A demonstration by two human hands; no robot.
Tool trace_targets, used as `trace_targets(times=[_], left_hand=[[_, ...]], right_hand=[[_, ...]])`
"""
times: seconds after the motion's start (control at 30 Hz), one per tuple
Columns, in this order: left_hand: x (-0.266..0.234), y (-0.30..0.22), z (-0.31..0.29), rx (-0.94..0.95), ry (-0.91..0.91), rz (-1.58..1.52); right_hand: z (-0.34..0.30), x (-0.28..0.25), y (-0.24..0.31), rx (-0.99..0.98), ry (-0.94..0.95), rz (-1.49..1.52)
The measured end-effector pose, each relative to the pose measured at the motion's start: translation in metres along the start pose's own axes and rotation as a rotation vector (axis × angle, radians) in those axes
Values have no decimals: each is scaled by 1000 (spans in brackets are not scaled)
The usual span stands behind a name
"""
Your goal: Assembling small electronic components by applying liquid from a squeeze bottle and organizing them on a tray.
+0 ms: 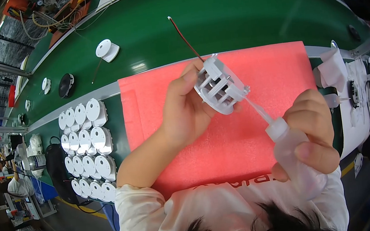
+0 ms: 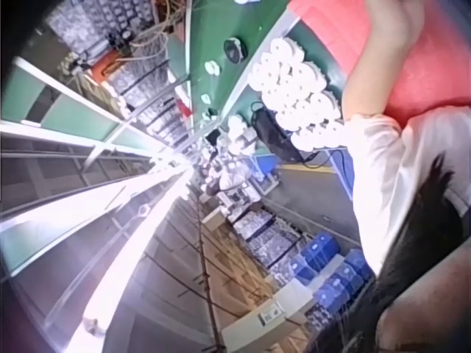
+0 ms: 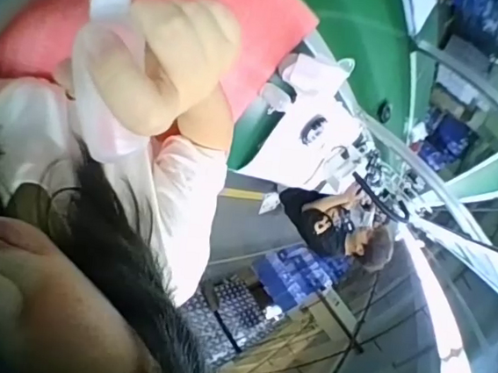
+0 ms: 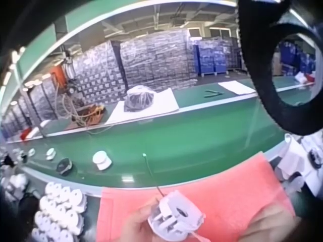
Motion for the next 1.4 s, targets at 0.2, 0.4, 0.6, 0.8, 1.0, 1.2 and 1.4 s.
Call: trace_targets(times=[0.2,0.4,0.6,0.8,1.0,1.2,1.4], left_hand=[[7,3,-3,-44,-70,-72],[5,6,-4,-140,-9,-267],[9,7,-6,-230,-28,-429],[10,4,-7,-229,-1,-530],[8,0,-9,-237,24,-612],[6,0,-10,-237,-2,-616],[0,-11,-6,-69,-101,-534]], right_hand=[[0,4,-1,36,-31,2],[-2,1,-3,3,34,14],[-2,1,-2,-9,74,3],[-3,3,-1,-10,78,13],[-5,4,-1,-10,7,10],[-5,4,-2,-54,28,13],[-4,7,-21,-102,-137,217]])
Point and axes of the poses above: each hand's wrist, its own z-axis towards the middle knuckle, its own x-axis out of the palm, y = z × x, the point moved 4 cm from there along z, towards the middle knuckle, and after that the axes turned 2 degrees about -z, right-handed, at the moved point
